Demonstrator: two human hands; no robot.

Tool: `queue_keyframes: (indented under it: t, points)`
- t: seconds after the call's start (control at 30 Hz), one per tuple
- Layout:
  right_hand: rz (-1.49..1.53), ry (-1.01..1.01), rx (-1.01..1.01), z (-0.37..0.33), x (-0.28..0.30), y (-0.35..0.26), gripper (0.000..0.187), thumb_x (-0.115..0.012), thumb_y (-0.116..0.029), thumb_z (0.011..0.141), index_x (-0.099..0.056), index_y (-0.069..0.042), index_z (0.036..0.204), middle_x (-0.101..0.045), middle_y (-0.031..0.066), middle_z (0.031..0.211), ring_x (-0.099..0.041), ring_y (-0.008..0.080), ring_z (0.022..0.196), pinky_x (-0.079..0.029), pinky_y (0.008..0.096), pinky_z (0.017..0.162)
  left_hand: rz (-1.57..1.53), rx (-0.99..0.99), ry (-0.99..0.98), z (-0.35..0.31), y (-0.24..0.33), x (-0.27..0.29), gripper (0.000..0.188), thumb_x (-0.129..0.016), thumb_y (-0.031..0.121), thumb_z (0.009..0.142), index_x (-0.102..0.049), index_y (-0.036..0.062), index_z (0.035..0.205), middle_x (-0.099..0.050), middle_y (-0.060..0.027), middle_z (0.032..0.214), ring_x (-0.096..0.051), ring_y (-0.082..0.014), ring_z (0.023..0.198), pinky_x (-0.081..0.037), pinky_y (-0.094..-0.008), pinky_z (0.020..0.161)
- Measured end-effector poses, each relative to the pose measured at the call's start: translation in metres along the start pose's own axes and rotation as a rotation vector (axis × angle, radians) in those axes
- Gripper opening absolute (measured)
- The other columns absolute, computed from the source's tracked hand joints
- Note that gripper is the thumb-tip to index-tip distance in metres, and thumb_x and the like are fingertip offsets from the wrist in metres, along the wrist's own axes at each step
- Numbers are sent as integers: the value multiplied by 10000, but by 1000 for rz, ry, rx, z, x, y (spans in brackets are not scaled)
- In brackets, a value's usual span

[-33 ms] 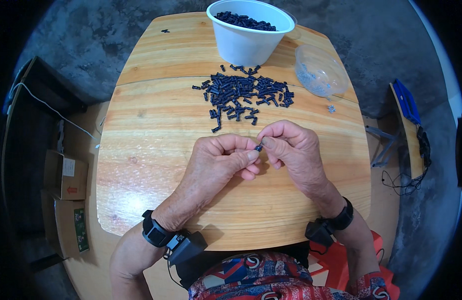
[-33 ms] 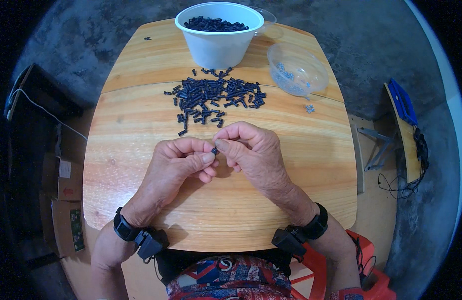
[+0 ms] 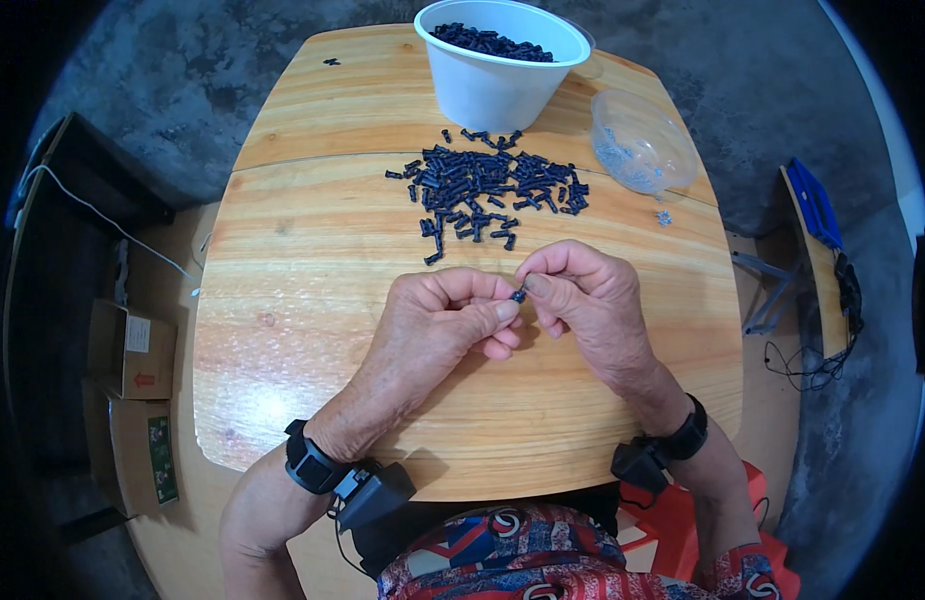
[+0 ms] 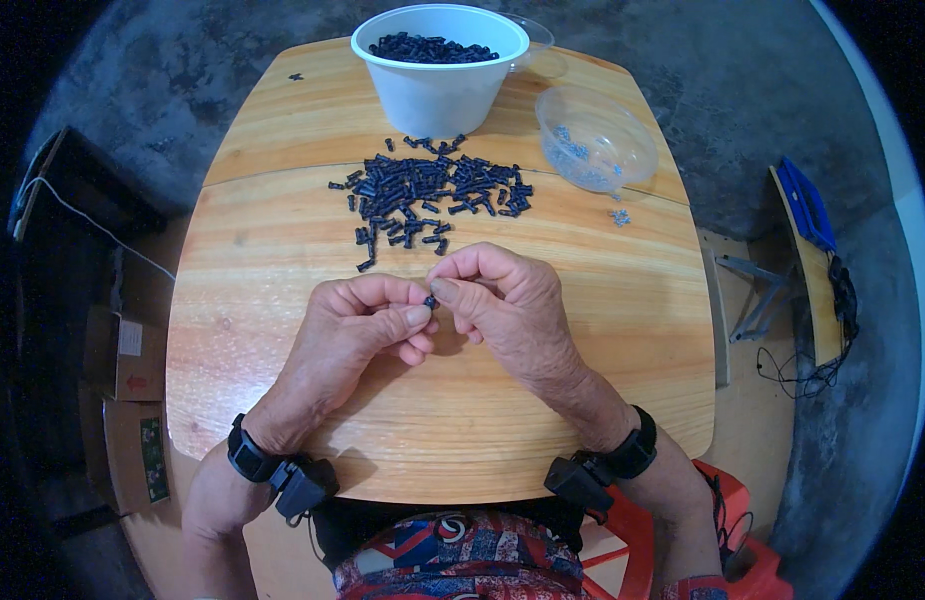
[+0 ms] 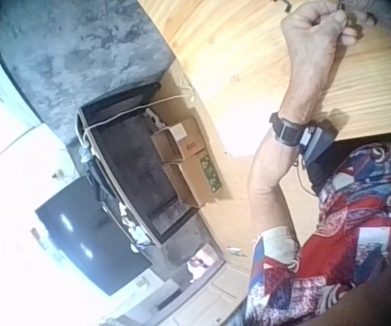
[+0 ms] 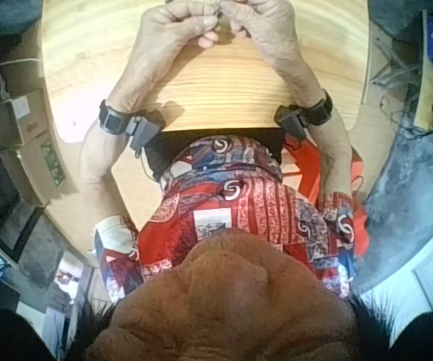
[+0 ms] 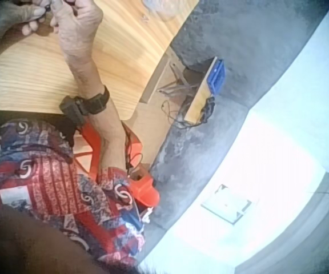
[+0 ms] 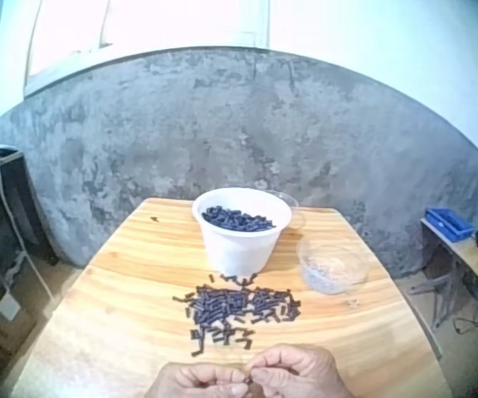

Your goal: Manually inserting metal pins into L-shaped plastic connectors for assembly.

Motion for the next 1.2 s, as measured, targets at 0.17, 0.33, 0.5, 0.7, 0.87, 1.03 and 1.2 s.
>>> queue_keyframes:
  t: [0.17, 0.33, 0.5, 0.7, 0.87, 1.03, 1.2]
  points:
    - [-58, 6, 16, 0, -1, 0, 139, -649, -128, 895, -641, -4, 957, -633, -1, 770, -536, 30, 596, -443, 172, 511, 14, -11, 3, -1, 1, 0, 114, -628, 55, 897, -641, -22, 981, -668, -87, 841, -644, -112, 698, -543, -220, 641]
    - [-141, 29, 51, -1, -1, -3, 135, -654, -118, 887, -641, -2, 955, -634, 2, 770, -545, 38, 594, -454, 180, 517, 13, -13, 1, -1, 0, -1, 112, -629, 54, 896, -640, -22, 978, -666, -82, 837, -643, -110, 702, -544, -217, 643]
    - [-231, 52, 144, -1, -2, -7, 92, -664, -69, 864, -651, 6, 917, -642, 23, 782, -558, 48, 593, -459, 189, 517, 26, -27, 4, 0, 0, -2, 110, -628, 52, 896, -641, -23, 976, -666, -77, 834, -640, -106, 702, -544, -214, 646]
    - [-297, 71, 212, -1, -4, -10, 69, -673, -33, 843, -655, 19, 885, -632, 39, 766, -575, 65, 585, -465, 204, 512, 56, -31, 24, -1, -1, -1, 100, -622, 30, 893, -640, -31, 970, -666, -81, 830, -641, -106, 705, -548, -216, 655]
    - [-404, 80, 402, -1, -4, -15, 62, -682, -25, 827, -656, 9, 873, -618, 56, 744, -585, 91, 574, -467, 221, 503, 19, -59, 27, -1, -2, -2, 104, -583, 8, 910, -635, -66, 960, -665, -104, 839, -654, -121, 722, -551, -212, 638]
    - [-510, 60, 509, -2, -7, -15, 74, -691, -46, 821, -649, 2, 859, -597, 72, 718, -599, 128, 584, -466, 248, 504, 35, -62, 40, -1, -1, -3, 101, -583, 2, 907, -634, -72, 954, -666, -105, 839, -656, -124, 723, -550, -208, 635]
    - [-604, 47, 554, -4, -11, -18, 78, -679, -54, 828, -638, -4, 871, -581, 79, 740, -615, 187, 618, -483, 291, 531, 55, -58, 47, -1, -1, -2, 85, -616, 12, 887, -642, -36, 952, -669, -91, 834, -647, -112, 702, -553, -214, 657]
Point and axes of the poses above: each hand's wrist, its own z-axis towards the middle knuckle, its own x-axis out of the back of the hand, y = z × x, the point moved 5 cm from there along z, towards the middle knuckle
